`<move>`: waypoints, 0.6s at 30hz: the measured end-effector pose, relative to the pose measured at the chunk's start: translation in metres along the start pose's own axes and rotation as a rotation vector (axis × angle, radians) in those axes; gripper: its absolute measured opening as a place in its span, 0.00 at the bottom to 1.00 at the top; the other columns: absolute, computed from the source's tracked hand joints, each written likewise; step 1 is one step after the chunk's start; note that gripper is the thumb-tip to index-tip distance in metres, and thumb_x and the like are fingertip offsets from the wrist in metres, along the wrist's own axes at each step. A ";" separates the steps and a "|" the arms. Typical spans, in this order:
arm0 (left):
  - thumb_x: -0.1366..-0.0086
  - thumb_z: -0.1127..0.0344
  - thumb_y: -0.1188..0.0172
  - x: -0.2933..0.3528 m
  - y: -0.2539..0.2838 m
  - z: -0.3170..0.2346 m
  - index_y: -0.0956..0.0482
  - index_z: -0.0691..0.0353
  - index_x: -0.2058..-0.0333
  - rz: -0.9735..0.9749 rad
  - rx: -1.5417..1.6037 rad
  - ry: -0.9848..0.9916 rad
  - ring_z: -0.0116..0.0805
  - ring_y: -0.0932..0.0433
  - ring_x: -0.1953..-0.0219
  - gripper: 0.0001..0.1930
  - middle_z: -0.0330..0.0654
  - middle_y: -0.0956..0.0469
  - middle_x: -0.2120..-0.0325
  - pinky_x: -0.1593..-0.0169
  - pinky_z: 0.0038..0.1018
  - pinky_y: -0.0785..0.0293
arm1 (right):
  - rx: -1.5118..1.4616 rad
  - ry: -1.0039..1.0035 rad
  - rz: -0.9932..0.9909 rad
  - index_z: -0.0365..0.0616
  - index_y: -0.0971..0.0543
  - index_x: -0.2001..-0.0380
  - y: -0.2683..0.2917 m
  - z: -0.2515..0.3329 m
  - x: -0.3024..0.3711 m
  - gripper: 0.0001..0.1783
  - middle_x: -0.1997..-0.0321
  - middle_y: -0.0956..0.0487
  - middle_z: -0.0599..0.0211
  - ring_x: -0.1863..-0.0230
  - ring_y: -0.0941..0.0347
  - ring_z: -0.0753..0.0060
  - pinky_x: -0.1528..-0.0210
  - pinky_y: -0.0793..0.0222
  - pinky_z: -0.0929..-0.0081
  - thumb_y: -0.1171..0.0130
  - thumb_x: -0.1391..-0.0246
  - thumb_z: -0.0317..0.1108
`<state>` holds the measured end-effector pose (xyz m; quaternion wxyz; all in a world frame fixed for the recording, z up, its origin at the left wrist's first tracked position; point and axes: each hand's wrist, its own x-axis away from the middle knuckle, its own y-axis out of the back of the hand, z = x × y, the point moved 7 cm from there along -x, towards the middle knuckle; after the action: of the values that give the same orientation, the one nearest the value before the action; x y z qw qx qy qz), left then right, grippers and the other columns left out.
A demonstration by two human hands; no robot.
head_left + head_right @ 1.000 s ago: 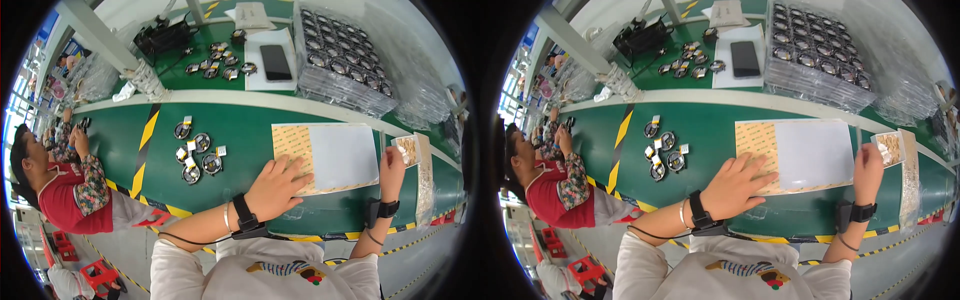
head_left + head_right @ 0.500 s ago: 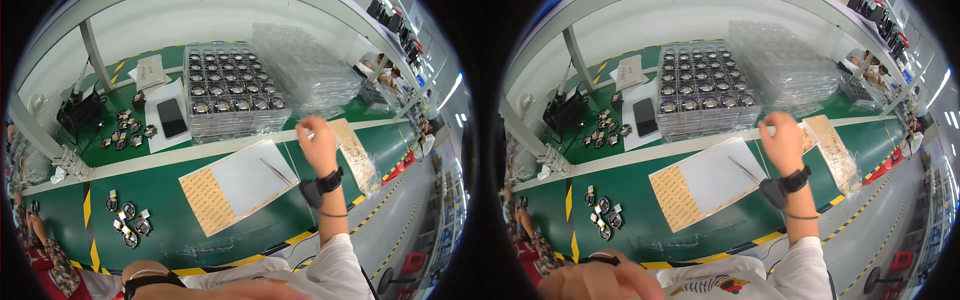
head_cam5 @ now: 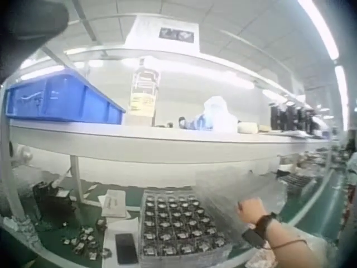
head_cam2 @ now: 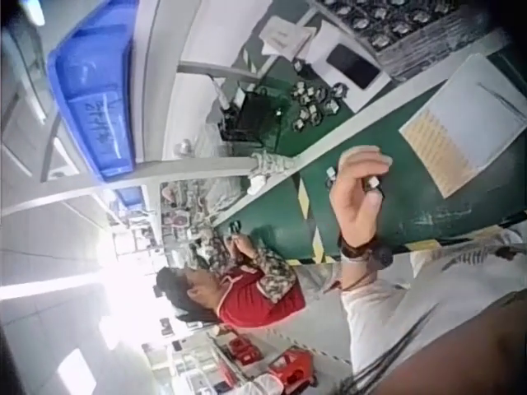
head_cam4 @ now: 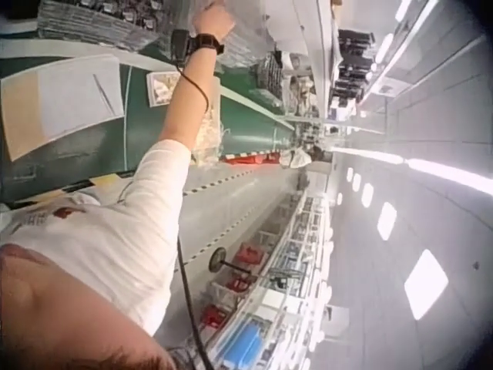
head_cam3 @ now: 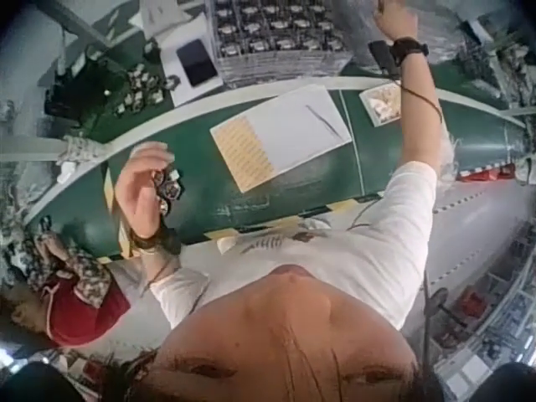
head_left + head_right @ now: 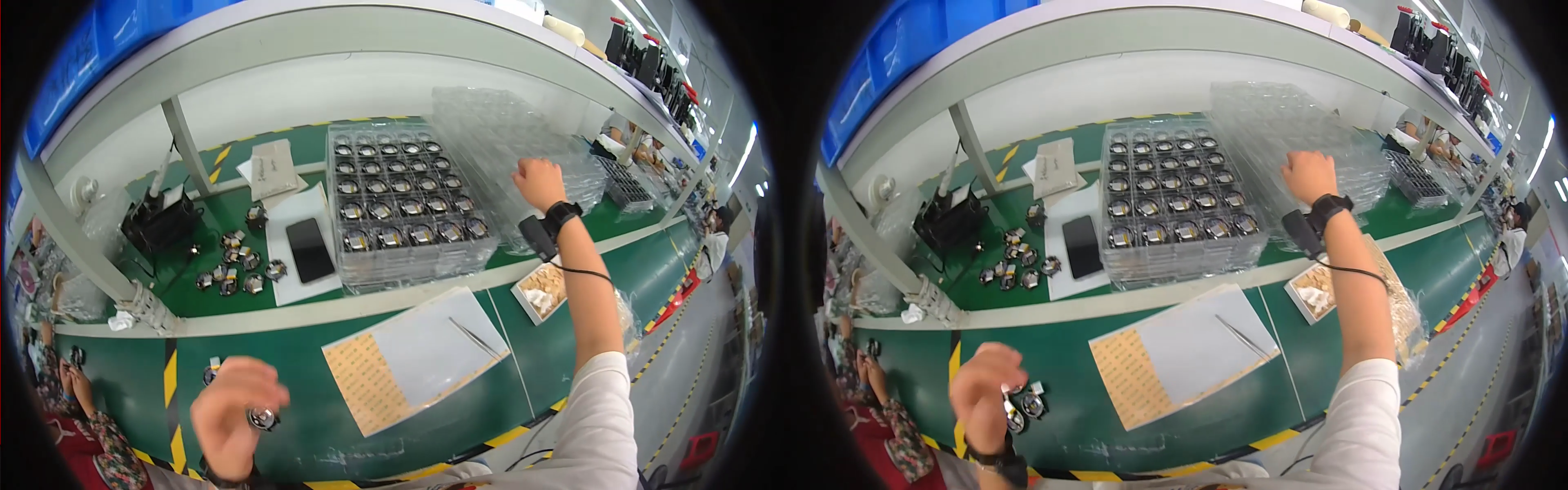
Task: The person picks up a watch component and uses tweezers to apply a small adhesive piece to it, repeating this for several components. They then stack the finished components and place them into a plastic tray before clearing the used adhesive backing from the workspace.
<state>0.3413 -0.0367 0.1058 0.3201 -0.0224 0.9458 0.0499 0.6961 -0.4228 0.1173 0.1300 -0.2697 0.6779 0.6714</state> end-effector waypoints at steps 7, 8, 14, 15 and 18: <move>0.39 0.69 0.44 -0.014 0.157 0.190 0.26 0.65 0.60 -0.190 -0.512 0.511 0.22 0.28 0.62 0.09 0.34 0.25 0.68 0.56 0.20 0.32 | -0.193 0.048 0.146 0.36 0.26 0.71 0.002 -0.024 -0.041 0.14 0.68 0.25 0.47 0.64 0.30 0.48 0.62 0.35 0.60 0.48 0.57 0.37; 0.39 0.68 0.43 -0.029 0.182 0.207 0.27 0.65 0.59 -0.165 -0.623 0.452 0.23 0.28 0.62 0.11 0.35 0.25 0.67 0.56 0.21 0.32 | -0.216 0.001 0.116 0.37 0.27 0.68 0.002 -0.028 -0.042 0.15 0.65 0.26 0.49 0.63 0.30 0.47 0.60 0.35 0.60 0.46 0.59 0.37; 0.50 0.59 0.35 -0.112 0.219 0.288 0.28 0.62 0.52 -0.201 -1.040 0.406 0.46 0.25 0.55 0.27 0.53 0.25 0.58 0.51 0.33 0.30 | 0.000 0.203 -0.214 0.38 0.24 0.65 0.010 -0.039 -0.049 0.14 0.63 0.25 0.50 0.60 0.29 0.48 0.58 0.34 0.61 0.43 0.50 0.38; 0.50 0.59 0.35 -0.122 0.212 0.299 0.28 0.62 0.52 -0.198 -1.039 0.412 0.46 0.25 0.55 0.27 0.53 0.25 0.58 0.51 0.33 0.30 | 0.011 0.165 -0.305 0.38 0.24 0.63 0.017 -0.045 -0.051 0.14 0.64 0.24 0.50 0.60 0.29 0.47 0.58 0.34 0.61 0.44 0.49 0.37; 0.52 0.62 0.35 -0.147 0.194 0.334 0.31 0.61 0.49 -0.215 -0.960 0.493 0.48 0.27 0.52 0.30 0.52 0.26 0.53 0.49 0.35 0.31 | 0.055 0.146 -0.406 0.37 0.24 0.65 0.030 -0.042 -0.043 0.11 0.69 0.25 0.51 0.64 0.29 0.46 0.62 0.34 0.62 0.44 0.48 0.34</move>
<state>0.6451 0.1940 -0.0531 0.0464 -0.2734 0.8561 0.4361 0.7234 -0.4574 0.1686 0.2206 -0.4449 0.6354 0.5914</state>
